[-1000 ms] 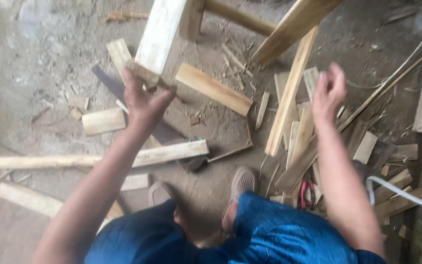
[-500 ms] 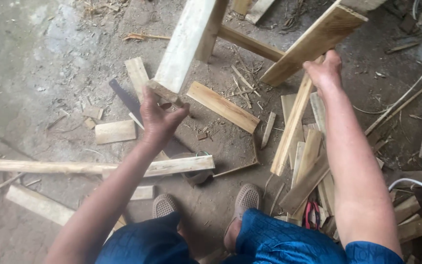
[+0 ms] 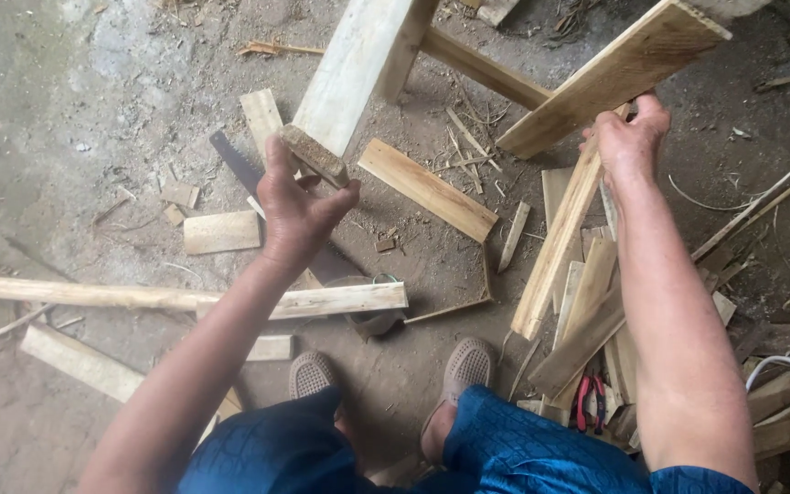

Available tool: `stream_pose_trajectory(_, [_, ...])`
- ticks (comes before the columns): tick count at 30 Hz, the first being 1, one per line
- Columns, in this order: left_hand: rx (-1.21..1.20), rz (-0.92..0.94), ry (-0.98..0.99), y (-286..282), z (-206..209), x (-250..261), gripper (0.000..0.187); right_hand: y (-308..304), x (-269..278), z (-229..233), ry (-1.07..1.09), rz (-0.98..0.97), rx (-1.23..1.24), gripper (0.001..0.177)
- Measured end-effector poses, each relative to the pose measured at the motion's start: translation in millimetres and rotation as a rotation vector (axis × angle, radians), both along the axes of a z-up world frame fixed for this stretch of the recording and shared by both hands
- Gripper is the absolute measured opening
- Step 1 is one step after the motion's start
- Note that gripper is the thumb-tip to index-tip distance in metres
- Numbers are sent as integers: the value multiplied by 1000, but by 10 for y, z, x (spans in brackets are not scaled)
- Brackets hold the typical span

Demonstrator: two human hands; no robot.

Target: Sawing a piece of wood and fitting it into a wooden frame

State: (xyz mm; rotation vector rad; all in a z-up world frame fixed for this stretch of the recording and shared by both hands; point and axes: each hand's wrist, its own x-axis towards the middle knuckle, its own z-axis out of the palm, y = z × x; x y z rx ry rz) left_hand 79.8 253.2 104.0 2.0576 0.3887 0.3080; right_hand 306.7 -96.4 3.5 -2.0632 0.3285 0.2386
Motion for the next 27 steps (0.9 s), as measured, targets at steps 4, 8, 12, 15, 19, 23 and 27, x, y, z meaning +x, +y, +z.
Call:
stream_pose_trajectory(4, [151, 40, 21, 51, 6, 26, 71, 53, -76, 110, -18, 7, 32, 33])
stream_pose_trajectory(8, [122, 0, -75, 160, 176, -45, 75, 110, -161, 235, -111, 59, 64, 30])
stream_pose_trajectory(12, [209, -30, -158, 325, 504, -110, 69, 348, -251, 348, -67, 34, 78, 29])
stream_pose_trajectory(15, [350, -72, -205, 471, 840, -158, 71, 608, -384, 461, -69, -9, 184, 23])
stream_pose_trajectory(19, [484, -183, -372, 552, 1302, -208, 84, 981, -600, 440, 15, -128, 625, 39])
stream_pose_trajectory(23, [825, -158, -381, 472, 1582, -212, 85, 1328, -702, 184, 26, -133, 755, 32])
stream_pose_trajectory(27, [961, -104, -326, 344, 1506, -130, 93, 1608, -614, -378, 57, -133, 977, 40])
